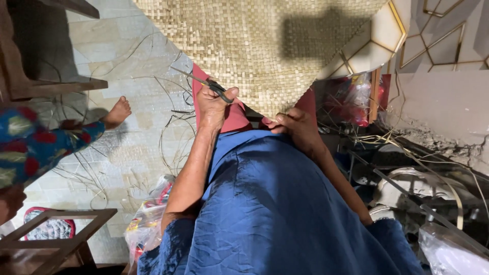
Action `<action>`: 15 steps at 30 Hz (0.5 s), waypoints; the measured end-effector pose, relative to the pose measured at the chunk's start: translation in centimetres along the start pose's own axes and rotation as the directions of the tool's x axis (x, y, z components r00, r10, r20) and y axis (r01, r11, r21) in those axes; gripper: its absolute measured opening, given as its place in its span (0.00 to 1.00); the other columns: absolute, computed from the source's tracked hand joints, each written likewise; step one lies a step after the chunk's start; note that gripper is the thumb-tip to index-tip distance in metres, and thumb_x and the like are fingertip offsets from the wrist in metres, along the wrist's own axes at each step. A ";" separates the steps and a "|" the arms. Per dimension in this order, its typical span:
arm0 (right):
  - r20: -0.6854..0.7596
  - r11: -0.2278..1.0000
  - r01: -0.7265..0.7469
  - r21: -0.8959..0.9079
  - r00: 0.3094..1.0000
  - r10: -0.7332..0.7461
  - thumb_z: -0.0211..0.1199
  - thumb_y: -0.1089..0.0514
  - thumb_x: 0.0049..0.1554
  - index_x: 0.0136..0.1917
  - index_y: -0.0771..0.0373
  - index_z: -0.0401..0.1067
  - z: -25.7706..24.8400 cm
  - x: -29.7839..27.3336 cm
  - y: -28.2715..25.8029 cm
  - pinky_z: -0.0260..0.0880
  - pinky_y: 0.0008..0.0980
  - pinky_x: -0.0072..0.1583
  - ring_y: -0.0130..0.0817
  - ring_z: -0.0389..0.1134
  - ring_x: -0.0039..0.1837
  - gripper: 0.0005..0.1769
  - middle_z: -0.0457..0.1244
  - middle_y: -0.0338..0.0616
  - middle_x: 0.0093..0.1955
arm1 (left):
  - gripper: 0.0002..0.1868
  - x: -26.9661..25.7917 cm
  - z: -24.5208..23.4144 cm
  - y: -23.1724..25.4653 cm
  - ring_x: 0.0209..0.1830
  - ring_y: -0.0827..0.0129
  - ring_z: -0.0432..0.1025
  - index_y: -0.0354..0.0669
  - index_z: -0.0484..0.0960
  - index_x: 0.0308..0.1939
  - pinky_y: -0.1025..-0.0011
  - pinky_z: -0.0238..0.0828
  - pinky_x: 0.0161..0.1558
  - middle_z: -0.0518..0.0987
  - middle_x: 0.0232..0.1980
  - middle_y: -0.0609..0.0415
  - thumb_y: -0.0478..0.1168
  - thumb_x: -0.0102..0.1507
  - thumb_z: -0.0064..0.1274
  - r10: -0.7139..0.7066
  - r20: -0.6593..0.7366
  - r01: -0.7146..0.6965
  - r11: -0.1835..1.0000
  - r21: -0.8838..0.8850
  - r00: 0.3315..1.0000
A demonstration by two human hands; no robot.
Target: Trimming the edges of a woven mat using scissors to remove excess fibers and clean the border.
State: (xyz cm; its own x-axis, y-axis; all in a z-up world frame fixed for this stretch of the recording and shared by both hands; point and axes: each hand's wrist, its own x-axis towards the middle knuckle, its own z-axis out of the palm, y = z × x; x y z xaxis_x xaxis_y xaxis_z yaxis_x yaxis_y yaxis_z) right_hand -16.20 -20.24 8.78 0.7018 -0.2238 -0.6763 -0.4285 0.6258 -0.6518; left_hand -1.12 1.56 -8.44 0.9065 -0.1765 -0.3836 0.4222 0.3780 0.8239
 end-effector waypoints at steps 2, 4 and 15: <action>-0.033 1.000 0.003 -0.023 0.999 -0.003 0.69 0.62 0.57 0.35 0.67 0.58 0.7 -0.9 -1.5 0.82 0.43 0.45 0.59 0.76 0.44 0.20 0.67 0.69 0.40 | 0.20 -1.1 1.6 1.4 0.28 0.57 0.82 0.31 0.79 0.41 0.59 0.87 0.31 0.84 0.32 0.40 0.24 0.51 0.73 -0.002 -0.006 0.002 1.000 -0.002 1.000; -0.054 0.999 0.005 -0.046 0.998 -0.008 0.69 0.59 0.59 0.35 0.69 0.59 0.6 -0.7 -0.9 0.82 0.41 0.43 0.57 0.76 0.42 0.21 0.67 0.72 0.37 | 0.20 -1.9 2.8 2.8 0.27 0.57 0.82 0.31 0.79 0.41 0.59 0.87 0.30 0.84 0.31 0.41 0.24 0.50 0.73 0.007 -0.018 -0.007 1.000 -0.002 1.000; -0.178 0.995 0.094 -0.027 0.979 -0.097 0.75 0.64 0.54 0.33 0.69 0.61 -0.8 0.5 1.0 0.77 0.48 0.31 0.53 0.72 0.29 0.22 0.65 0.70 0.28 | 0.16 -3.7 7.1 7.6 0.25 0.61 0.81 0.32 0.77 0.37 0.64 0.86 0.28 0.83 0.28 0.42 0.25 0.53 0.70 0.057 -0.014 -0.057 0.998 0.004 0.998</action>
State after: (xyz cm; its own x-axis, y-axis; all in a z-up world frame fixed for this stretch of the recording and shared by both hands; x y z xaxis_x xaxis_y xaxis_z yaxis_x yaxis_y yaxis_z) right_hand -16.66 -20.34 7.52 0.6274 -0.4128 -0.6603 -0.3760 0.5819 -0.7211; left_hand -1.21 -1.40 2.23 0.9290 -0.1416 -0.3418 0.3698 0.3836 0.8462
